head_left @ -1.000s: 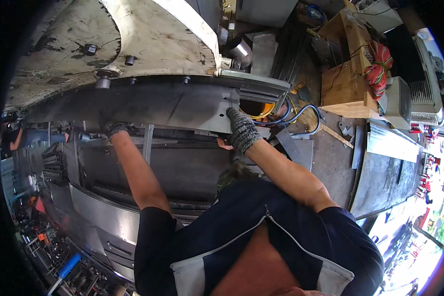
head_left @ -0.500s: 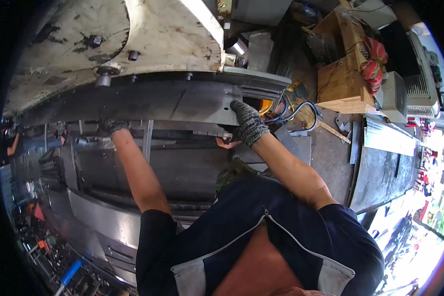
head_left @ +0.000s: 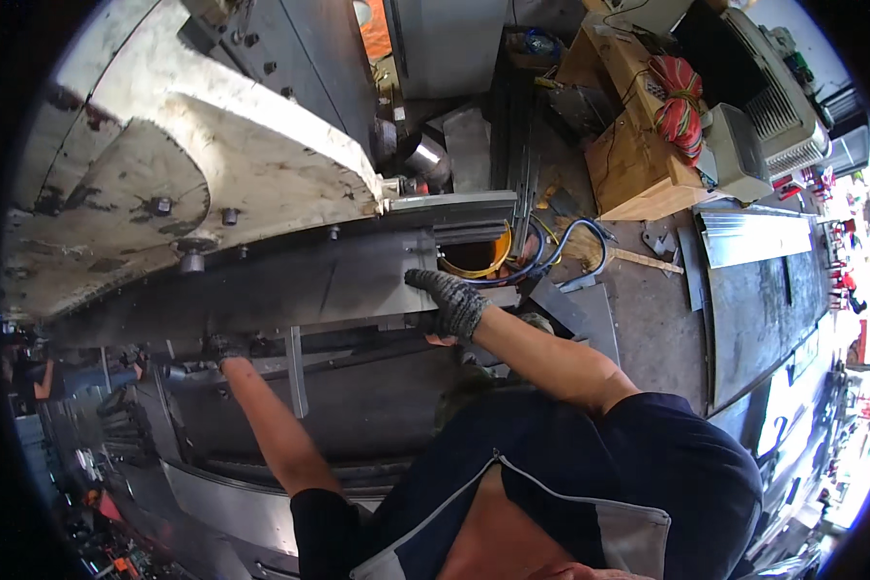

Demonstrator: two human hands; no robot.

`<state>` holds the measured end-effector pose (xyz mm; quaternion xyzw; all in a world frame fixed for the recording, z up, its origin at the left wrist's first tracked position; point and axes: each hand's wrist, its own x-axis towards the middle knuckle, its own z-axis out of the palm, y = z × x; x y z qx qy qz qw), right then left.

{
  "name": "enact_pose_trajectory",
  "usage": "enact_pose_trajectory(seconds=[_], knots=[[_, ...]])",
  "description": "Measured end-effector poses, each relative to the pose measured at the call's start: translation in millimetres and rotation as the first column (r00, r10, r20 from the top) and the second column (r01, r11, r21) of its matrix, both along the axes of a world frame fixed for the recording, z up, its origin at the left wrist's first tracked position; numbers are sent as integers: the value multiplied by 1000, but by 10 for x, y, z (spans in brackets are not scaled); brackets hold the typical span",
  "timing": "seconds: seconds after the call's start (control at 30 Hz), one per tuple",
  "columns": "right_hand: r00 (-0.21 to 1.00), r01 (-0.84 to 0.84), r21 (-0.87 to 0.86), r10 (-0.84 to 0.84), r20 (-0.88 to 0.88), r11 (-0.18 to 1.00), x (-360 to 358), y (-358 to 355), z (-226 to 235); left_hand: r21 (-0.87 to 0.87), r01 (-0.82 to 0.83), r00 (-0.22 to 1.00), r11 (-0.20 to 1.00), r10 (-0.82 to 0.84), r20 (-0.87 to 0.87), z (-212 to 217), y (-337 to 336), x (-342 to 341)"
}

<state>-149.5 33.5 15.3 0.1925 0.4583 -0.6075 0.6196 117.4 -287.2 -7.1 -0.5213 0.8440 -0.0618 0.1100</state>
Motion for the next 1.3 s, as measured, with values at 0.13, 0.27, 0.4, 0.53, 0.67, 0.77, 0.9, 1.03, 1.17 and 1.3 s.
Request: enact_pose_trajectory(seconds=[0.13,0.27,0.4,0.53,0.67,0.77,0.9,1.03,1.17,1.3], knots=[[999,-47,-35,47,17,998,-5,-11,-244,203,-96,989,974,116,-89,-43,-53,135],[999,-35,-100,35,4,994,8,3,-246,345,-198,946,917,271,-178,-99,-153,221],[999,-35,-89,35,5,995,-85,70,-262,477,-291,812,829,478,-336,-211,-203,248],[994,-102,2,102,-36,995,-314,445,-9,763,-227,251,605,794,-554,-450,40,166],[995,-80,-32,78,-57,996,-707,1049,23,864,96,-354,494,828,-434,-627,544,-236],[951,-84,61,98,-294,995,-1088,1677,-29,770,172,-442,614,747,-497,-629,1321,-725],[219,-347,103,187,-958,932,-1594,2588,-316,797,20,-330,603,757,-564,-2,2404,-1574],[642,-226,21,165,-748,974,-1813,2806,-250,806,-101,-246,584,770,-588,-252,2555,-1705],[918,301,68,-270,-292,951,-1747,2502,-35,748,57,-318,661,722,-614,-414,2516,-1676],[887,364,-9,-349,-301,931,-1802,2638,-305,808,349,-396,474,857,-331,-543,2496,-1645]])
